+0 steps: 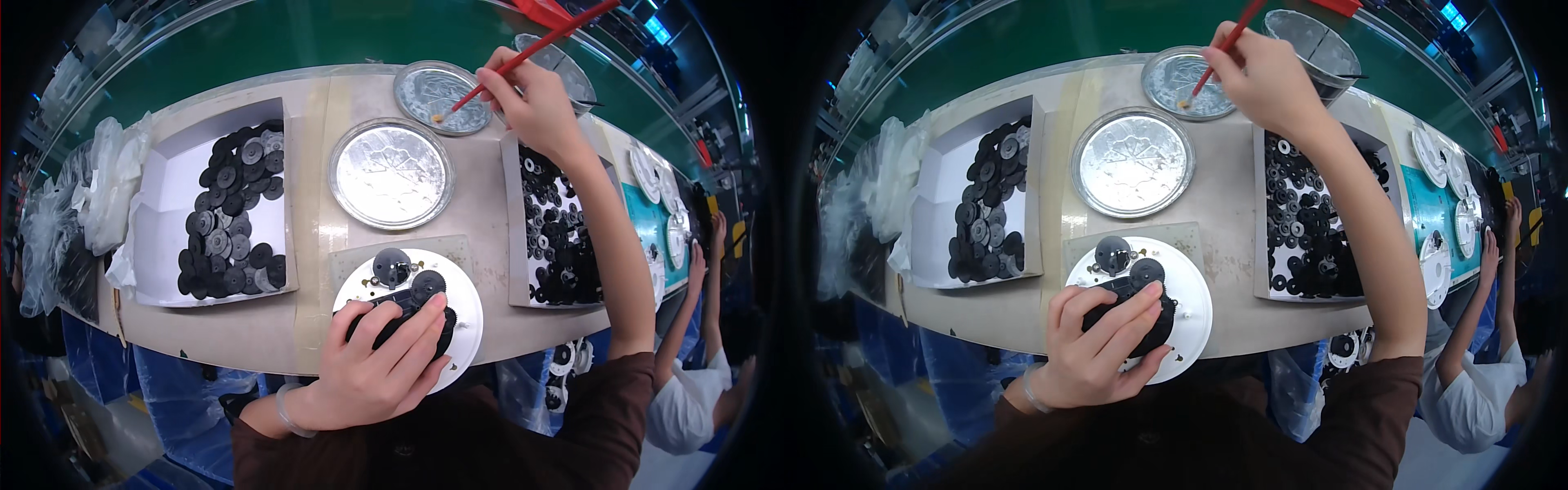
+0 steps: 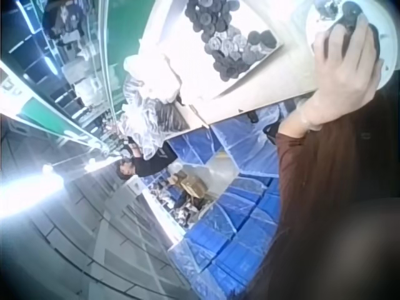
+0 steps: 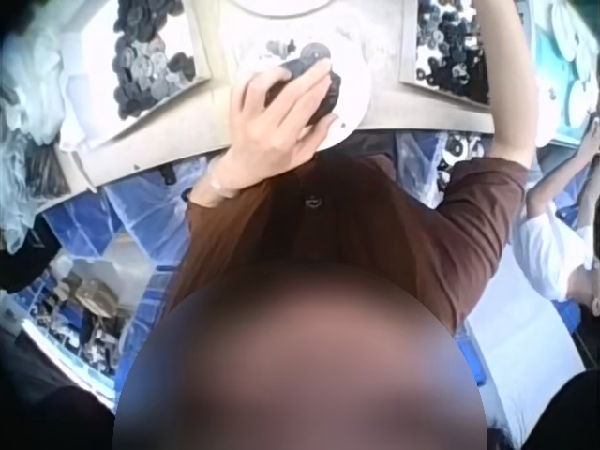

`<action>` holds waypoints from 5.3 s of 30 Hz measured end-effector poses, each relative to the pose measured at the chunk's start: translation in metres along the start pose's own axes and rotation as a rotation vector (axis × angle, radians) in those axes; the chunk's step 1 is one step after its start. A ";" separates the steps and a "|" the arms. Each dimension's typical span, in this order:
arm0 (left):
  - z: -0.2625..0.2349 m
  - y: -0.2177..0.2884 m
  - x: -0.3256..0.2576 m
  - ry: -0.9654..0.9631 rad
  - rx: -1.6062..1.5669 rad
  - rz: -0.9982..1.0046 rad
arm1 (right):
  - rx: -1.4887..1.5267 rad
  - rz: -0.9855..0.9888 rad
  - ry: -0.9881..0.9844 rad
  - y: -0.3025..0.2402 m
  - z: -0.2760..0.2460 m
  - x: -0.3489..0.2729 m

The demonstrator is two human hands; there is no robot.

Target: Applying adhesive to small black circular components using a brush and mounting them on a plate.

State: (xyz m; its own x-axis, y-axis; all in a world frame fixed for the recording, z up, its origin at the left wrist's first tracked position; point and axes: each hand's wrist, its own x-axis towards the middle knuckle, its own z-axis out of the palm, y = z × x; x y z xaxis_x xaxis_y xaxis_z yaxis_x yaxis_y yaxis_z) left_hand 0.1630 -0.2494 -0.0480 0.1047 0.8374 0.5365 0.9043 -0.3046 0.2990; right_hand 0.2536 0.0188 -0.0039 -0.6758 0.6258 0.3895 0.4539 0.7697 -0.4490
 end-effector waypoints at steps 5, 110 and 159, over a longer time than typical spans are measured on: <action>0.000 0.002 -0.001 -0.011 0.009 0.005 | 0.589 0.183 0.278 0.002 -0.036 -0.010; -0.008 -0.134 0.153 -0.154 0.448 -0.213 | 0.167 0.540 0.330 0.023 -0.098 -0.233; -0.048 -0.074 -0.038 0.101 -0.340 -0.452 | -0.044 1.670 0.315 0.193 -0.025 -0.596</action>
State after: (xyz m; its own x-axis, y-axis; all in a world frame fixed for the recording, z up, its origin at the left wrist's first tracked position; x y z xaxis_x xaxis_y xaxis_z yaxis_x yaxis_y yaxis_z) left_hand 0.0727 -0.2803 -0.0523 -0.3170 0.8758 0.3640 0.6640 -0.0692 0.7446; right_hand 0.7585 -0.2022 -0.3028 0.6498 0.6921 -0.3143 0.5162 -0.7053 -0.4858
